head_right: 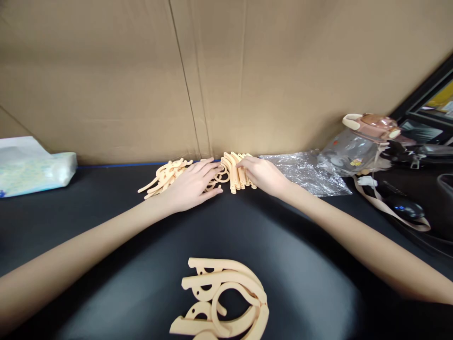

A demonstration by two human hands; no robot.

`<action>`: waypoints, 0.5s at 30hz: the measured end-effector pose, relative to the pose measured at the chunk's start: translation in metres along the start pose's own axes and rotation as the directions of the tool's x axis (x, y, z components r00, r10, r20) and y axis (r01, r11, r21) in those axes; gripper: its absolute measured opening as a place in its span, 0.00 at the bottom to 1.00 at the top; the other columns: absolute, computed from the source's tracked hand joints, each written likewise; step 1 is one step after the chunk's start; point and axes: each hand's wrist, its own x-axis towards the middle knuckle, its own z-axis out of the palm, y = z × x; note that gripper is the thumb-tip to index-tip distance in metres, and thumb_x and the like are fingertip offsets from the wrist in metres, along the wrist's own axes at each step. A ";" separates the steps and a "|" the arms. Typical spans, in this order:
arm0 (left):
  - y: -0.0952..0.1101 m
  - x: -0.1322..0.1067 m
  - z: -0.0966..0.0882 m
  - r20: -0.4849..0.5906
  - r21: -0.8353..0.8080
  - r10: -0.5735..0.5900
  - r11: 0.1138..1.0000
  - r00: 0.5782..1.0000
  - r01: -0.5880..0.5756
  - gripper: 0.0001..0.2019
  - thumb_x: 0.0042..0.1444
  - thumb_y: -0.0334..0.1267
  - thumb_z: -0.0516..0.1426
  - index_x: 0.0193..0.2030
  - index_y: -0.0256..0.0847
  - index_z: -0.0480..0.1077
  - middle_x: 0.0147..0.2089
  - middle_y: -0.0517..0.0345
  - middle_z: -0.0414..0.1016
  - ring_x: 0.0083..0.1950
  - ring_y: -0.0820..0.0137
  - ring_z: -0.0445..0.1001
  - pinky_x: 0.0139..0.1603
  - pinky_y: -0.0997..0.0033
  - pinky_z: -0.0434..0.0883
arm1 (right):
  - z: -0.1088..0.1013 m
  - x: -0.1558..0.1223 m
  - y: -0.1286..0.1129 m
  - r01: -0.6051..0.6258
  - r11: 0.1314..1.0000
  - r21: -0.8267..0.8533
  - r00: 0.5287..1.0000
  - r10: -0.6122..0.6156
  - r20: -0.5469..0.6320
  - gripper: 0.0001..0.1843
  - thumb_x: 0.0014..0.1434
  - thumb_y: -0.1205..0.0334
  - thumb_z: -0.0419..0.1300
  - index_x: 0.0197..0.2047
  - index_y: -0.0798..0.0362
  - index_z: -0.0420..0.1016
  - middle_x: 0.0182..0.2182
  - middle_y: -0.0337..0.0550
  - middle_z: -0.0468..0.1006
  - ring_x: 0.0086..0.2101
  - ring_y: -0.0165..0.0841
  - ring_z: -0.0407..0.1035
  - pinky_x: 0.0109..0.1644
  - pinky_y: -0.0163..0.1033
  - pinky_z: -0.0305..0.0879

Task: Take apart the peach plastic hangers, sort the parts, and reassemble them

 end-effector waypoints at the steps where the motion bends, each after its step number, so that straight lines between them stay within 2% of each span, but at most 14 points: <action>1: -0.001 0.001 0.003 -0.002 0.006 0.007 1.000 1.000 -0.007 0.26 0.68 0.49 0.49 0.64 0.32 0.63 0.67 0.43 0.65 0.72 0.55 0.53 0.70 0.56 0.52 | -0.001 -0.001 0.000 -0.009 1.000 0.016 1.000 0.009 -0.007 0.18 0.65 0.72 0.45 0.49 0.56 0.74 0.46 0.49 0.79 0.43 0.38 0.74 0.45 0.41 0.68; 3: -0.001 0.002 0.005 -0.014 0.019 -0.013 1.000 1.000 0.013 0.26 0.69 0.49 0.47 0.64 0.31 0.63 0.66 0.43 0.65 0.71 0.56 0.54 0.70 0.57 0.53 | -0.004 -0.003 -0.004 -0.029 0.999 0.039 0.999 0.030 -0.026 0.18 0.66 0.71 0.45 0.50 0.55 0.74 0.47 0.49 0.79 0.44 0.38 0.74 0.46 0.42 0.69; 5: 0.000 0.004 0.001 -0.036 0.037 -0.086 0.995 0.996 0.087 0.24 0.70 0.45 0.46 0.62 0.30 0.64 0.64 0.41 0.67 0.67 0.55 0.61 0.66 0.57 0.59 | -0.008 -0.004 -0.010 -0.037 0.998 0.052 0.998 0.040 -0.049 0.18 0.66 0.69 0.46 0.50 0.55 0.74 0.48 0.49 0.78 0.47 0.39 0.73 0.47 0.43 0.68; 8: -0.001 0.006 -0.011 -0.061 0.079 -0.228 0.969 0.972 0.232 0.18 0.68 0.39 0.47 0.54 0.27 0.70 0.52 0.36 0.75 0.55 0.50 0.70 0.54 0.54 0.66 | -0.012 0.002 -0.024 0.023 0.999 0.025 0.998 -0.021 -0.062 0.15 0.67 0.65 0.50 0.48 0.55 0.77 0.49 0.50 0.78 0.48 0.41 0.70 0.50 0.44 0.66; 11: 0.000 0.010 -0.022 -0.050 0.105 -0.300 0.947 0.953 0.304 0.16 0.65 0.43 0.52 0.42 0.31 0.74 0.42 0.40 0.78 0.48 0.49 0.71 0.47 0.55 0.66 | -0.011 0.016 -0.035 0.091 0.993 -0.078 0.996 -0.090 0.020 0.13 0.65 0.63 0.54 0.46 0.56 0.79 0.48 0.52 0.77 0.47 0.43 0.69 0.50 0.46 0.62; 15: 0.007 0.014 -0.023 -0.008 0.094 -0.328 0.940 0.945 0.327 0.17 0.64 0.48 0.53 0.33 0.38 0.74 0.37 0.48 0.79 0.43 0.56 0.73 0.40 0.62 0.67 | -0.004 0.034 -0.040 0.102 0.985 -0.139 0.992 -0.090 0.094 0.13 0.63 0.67 0.55 0.47 0.58 0.79 0.50 0.54 0.77 0.48 0.44 0.67 0.48 0.45 0.58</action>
